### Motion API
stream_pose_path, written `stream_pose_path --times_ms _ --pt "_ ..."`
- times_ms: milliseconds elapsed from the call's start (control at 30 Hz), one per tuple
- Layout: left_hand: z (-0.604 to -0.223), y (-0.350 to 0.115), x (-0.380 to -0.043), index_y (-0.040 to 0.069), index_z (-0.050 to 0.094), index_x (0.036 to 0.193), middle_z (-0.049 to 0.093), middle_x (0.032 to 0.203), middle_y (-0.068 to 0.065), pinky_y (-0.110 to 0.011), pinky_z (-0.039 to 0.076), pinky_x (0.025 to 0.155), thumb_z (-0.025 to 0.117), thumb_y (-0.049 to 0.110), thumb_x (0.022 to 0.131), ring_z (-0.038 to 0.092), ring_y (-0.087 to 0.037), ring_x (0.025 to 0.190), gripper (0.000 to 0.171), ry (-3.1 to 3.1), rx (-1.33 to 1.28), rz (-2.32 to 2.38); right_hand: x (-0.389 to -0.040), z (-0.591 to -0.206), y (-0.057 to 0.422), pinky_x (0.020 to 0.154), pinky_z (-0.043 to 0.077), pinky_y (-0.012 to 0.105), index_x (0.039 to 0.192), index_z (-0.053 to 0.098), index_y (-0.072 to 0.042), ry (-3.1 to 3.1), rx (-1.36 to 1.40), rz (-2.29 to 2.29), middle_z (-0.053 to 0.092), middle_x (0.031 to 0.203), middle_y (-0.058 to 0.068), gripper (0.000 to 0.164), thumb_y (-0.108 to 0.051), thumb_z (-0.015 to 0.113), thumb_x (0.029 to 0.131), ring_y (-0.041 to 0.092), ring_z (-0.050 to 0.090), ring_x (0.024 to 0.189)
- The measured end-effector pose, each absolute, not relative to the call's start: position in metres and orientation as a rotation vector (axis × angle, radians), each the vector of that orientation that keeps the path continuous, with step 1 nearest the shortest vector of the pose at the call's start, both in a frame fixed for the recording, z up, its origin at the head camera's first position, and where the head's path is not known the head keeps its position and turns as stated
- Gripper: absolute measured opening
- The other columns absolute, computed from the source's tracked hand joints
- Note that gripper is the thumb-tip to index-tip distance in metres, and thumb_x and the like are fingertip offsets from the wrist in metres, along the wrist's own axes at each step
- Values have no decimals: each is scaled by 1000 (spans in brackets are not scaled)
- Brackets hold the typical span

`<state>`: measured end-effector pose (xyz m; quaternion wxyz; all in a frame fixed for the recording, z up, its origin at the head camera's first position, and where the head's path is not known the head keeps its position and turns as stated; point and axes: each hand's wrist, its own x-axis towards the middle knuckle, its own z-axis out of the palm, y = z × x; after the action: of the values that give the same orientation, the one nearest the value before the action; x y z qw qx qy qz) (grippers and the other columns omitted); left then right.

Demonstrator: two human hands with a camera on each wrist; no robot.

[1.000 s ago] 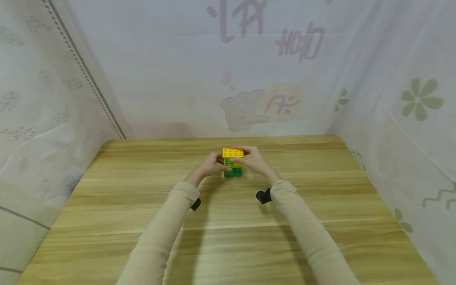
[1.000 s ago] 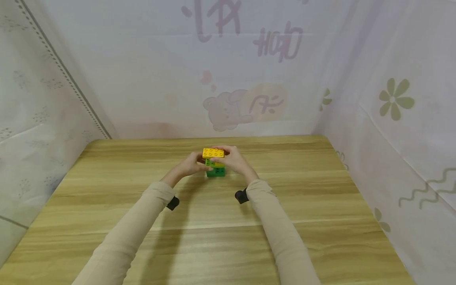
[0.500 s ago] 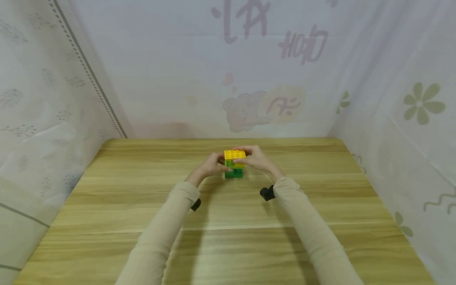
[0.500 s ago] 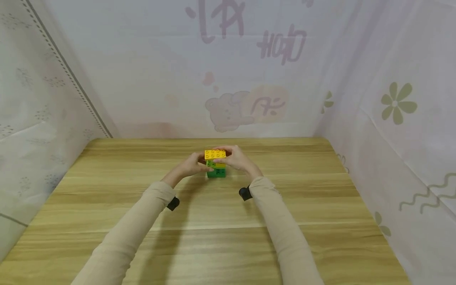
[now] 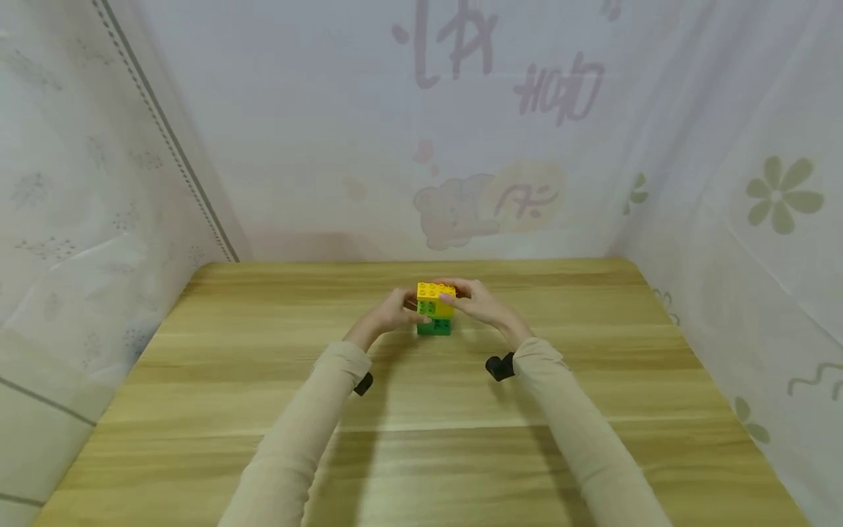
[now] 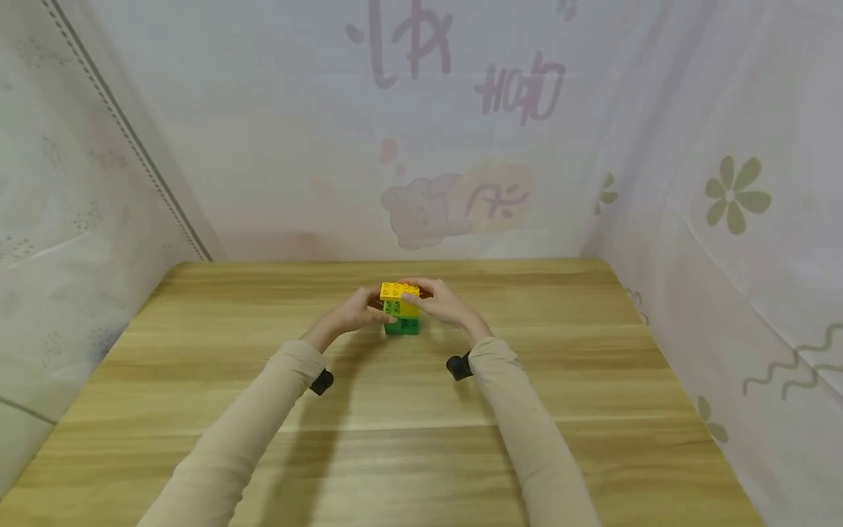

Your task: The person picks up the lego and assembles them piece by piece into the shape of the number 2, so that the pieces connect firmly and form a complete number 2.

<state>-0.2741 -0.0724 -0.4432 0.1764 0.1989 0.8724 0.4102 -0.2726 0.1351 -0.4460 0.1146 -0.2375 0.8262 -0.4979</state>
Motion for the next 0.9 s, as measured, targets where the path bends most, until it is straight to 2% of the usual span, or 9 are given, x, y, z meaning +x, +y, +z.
stream_pose_path --times_ms 100,333,667,900 --pt "-445 -72 -273 0 56 117 61 112 -17 -39 49 90 66 11 83 55 -31 106 37 2458 581 1176 -272 -444 136 93 46 38 134 45 -12 2381 -723 -1448 52 130 12 44 -27 51 94 24 52 109" --pt "-444 -73 -274 0 54 119 59 113 -17 -39 48 90 64 11 85 54 -31 107 37 2464 603 1185 -271 -438 134 86 48 31 131 48 -7 2383 -721 -1473 57 122 15 43 -23 55 92 23 55 102" --pt "-453 -73 -270 3 52 123 57 118 -14 -40 46 95 65 15 85 52 -29 111 42 2437 549 1227 -270 -432 132 87 49 32 129 50 -5 2407 -642 -1359 59 120 15 42 -18 58 90 22 57 101" --pt "-457 -73 -276 1 52 122 58 117 -17 -42 46 94 64 12 85 52 -31 111 40 2442 588 1295 -276 -432 132 93 47 39 130 48 -5 2430 -656 -1311 55 124 15 42 -20 55 92 27 55 108"
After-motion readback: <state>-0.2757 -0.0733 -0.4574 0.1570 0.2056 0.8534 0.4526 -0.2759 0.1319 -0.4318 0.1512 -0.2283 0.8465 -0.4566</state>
